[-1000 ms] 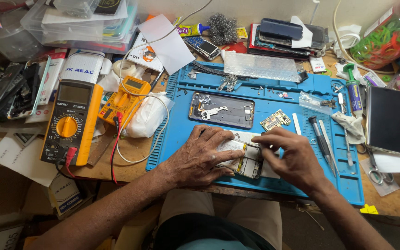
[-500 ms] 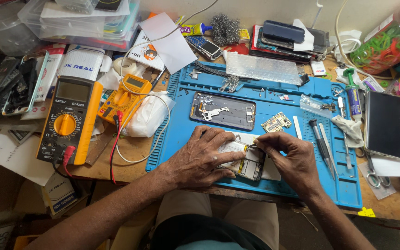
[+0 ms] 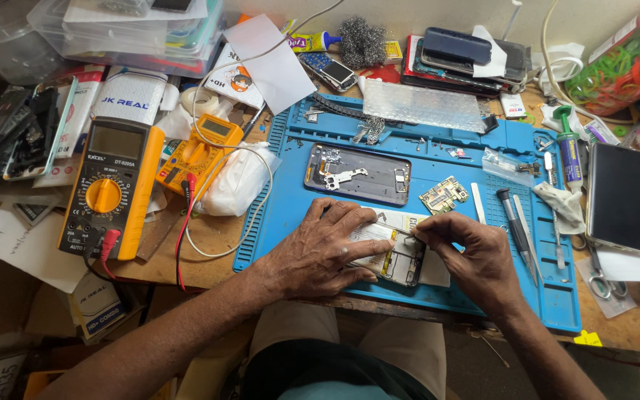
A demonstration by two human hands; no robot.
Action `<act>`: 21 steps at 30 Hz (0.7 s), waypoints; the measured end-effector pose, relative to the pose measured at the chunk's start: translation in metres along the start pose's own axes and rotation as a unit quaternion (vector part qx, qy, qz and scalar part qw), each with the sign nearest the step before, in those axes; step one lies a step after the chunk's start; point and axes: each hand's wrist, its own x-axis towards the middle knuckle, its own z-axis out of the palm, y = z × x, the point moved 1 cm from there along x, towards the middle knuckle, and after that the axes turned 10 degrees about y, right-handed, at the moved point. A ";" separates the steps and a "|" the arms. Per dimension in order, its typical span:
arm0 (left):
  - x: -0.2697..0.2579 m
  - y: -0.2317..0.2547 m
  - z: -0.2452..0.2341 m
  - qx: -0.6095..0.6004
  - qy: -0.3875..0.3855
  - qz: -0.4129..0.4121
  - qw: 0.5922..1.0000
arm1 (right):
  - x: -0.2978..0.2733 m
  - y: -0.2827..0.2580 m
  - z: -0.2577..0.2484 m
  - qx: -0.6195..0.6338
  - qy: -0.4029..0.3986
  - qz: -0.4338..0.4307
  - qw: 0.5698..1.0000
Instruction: The person is repairing a disassembled smartphone on a cluttered workbench. They use tweezers to manipulate small internal components and apply adhesive from a tube to secure parts within the phone's chassis.
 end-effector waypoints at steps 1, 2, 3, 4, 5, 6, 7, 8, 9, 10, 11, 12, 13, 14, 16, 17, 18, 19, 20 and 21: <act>0.000 0.000 0.000 0.000 0.001 0.000 1.000 | 0.000 0.000 0.001 0.007 0.006 0.006 1.000; 0.001 0.000 0.000 0.000 0.001 0.000 1.000 | -0.001 0.001 0.001 0.013 0.011 0.012 1.000; 0.001 0.001 0.000 0.001 -0.001 0.001 1.000 | -0.001 0.001 0.000 0.029 0.024 0.020 0.999; 0.001 0.001 -0.001 0.003 -0.002 0.001 1.000 | 0.001 0.000 -0.001 0.044 0.036 0.028 0.998; 0.001 0.001 -0.002 0.005 -0.004 0.001 1.000 | 0.002 -0.001 -0.001 0.060 0.049 0.035 0.996; 0.001 0.001 -0.003 -0.001 -0.002 0.000 1.000 | 0.005 -0.002 -0.003 0.070 0.062 0.036 0.995; 0.001 0.002 -0.004 -0.007 -0.001 -0.001 1.000 | 0.007 -0.004 -0.005 0.081 0.075 0.037 0.993; 0.002 0.002 -0.006 -0.011 0.002 0.001 1.000 | 0.011 -0.005 -0.007 0.090 0.090 0.035 0.991; 0.003 0.003 -0.007 -0.008 0.009 0.005 1.000 | 0.013 -0.007 -0.009 0.074 0.090 0.039 0.992; 0.003 0.005 -0.008 -0.002 0.017 0.012 1.000 | 0.016 -0.008 -0.010 0.058 0.092 0.041 0.993; 0.005 0.004 -0.010 0.004 0.025 0.018 1.000 | 0.017 -0.009 -0.012 0.043 0.095 0.043 0.994; 0.006 0.003 -0.010 -0.024 0.043 0.009 0.999 | 0.017 -0.009 -0.013 0.041 0.093 0.049 0.994; 0.006 0.001 -0.010 -0.053 0.061 0.000 0.997 | 0.017 -0.009 -0.015 0.039 0.092 0.055 0.994; 0.007 -0.001 -0.011 -0.081 0.078 -0.008 0.994 | 0.017 -0.008 -0.015 0.038 0.091 0.060 0.993; 0.020 -0.009 -0.002 -0.060 0.099 -0.060 0.991 | 0.017 -0.007 -0.016 0.043 0.094 0.072 0.992; 0.029 -0.013 0.004 -0.051 0.109 -0.087 0.989 | 0.017 -0.006 -0.017 0.045 0.095 0.079 0.991; 0.039 -0.016 0.010 -0.043 0.116 -0.077 0.989 | 0.017 -0.005 -0.016 0.072 0.096 0.073 0.990; 0.052 -0.019 0.015 -0.035 0.124 -0.067 0.989 | 0.017 -0.005 -0.016 0.098 0.096 0.066 0.988; 0.064 -0.020 0.019 -0.026 0.132 -0.056 0.989 | 0.018 -0.005 -0.016 0.125 0.098 0.057 0.986; 0.075 -0.020 0.024 -0.025 0.116 -0.057 0.991 | 0.018 -0.004 -0.017 0.127 0.101 0.057 0.985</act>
